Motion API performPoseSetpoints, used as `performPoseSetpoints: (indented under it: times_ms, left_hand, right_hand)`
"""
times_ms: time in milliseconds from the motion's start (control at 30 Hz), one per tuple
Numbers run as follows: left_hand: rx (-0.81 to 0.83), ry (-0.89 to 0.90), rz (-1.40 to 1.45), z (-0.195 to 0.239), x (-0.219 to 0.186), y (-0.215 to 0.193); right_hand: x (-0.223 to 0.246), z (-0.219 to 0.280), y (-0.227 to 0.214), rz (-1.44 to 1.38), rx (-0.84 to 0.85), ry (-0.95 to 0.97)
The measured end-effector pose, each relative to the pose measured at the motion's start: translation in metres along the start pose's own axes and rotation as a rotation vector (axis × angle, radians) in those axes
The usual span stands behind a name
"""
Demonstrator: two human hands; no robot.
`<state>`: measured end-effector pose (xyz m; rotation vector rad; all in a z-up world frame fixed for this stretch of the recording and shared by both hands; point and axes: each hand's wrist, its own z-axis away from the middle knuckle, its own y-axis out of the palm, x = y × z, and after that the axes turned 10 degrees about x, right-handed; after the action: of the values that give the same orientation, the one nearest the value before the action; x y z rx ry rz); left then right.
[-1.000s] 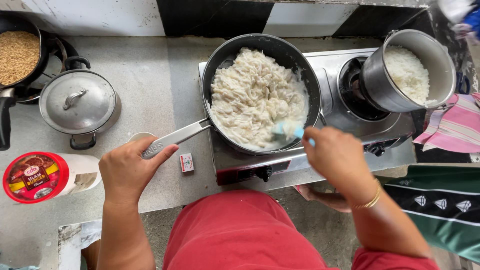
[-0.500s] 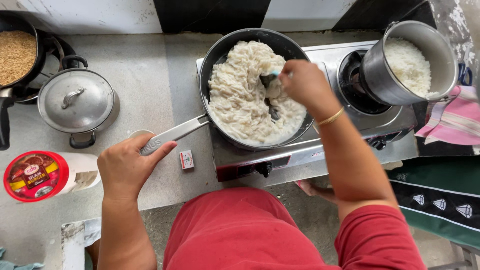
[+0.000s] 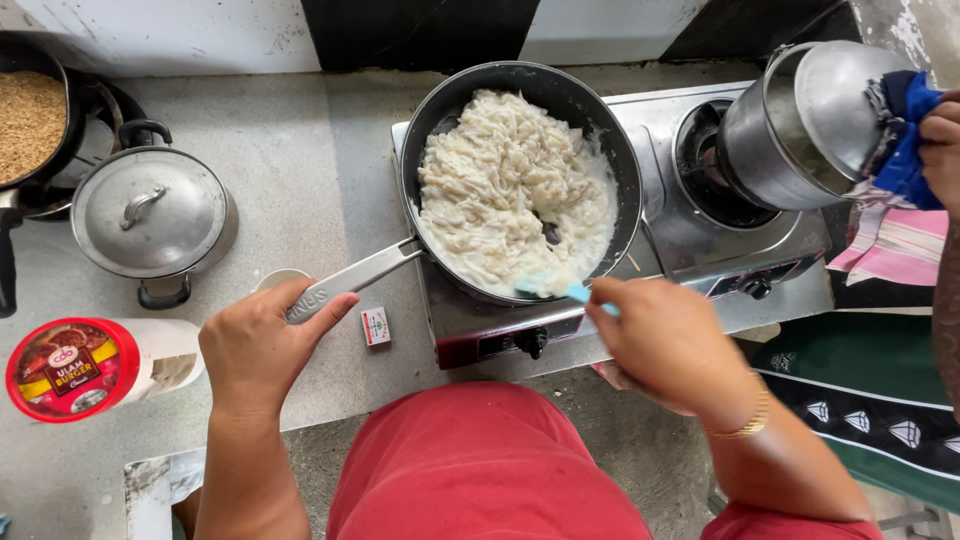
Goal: The person stirs a white mixture in a pan on a stove using a spatula.
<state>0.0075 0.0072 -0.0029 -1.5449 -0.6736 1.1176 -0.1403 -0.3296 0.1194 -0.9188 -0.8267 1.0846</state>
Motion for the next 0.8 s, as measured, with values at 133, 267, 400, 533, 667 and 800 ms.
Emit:
performPoseSetpoints:
  times_ms: [133,267,400,533,667,800]
  left_hand:
    - [-0.03,0.015,-0.002,-0.001,-0.001,-0.001]
    - [-0.03,0.009,0.021,0.002,-0.002,-0.003]
    - [-0.054,0.029,0.018,0.0,-0.002,-0.003]
    - [-0.069,0.033,0.015,0.002,-0.001,-0.001]
    - [-0.033,0.016,-0.013,-0.002,0.0,0.0]
    - [-0.04,0.015,0.003,0.0,0.0,0.001]
  right_hand:
    - [0.019,-0.031,0.051,0.017,-0.118,0.025]
    - [0.013,-0.076,0.069,0.018,-0.231,0.006]
    - [0.0,-0.132,0.049,-0.024,-0.304,0.006]
    - [-0.012,-0.163,0.006,-0.17,-0.271,0.055]
    - [-0.015,-0.134,-0.033,-0.232,-0.167,0.024]
    - [-0.003,-0.07,-0.049,-0.065,-0.156,0.061]
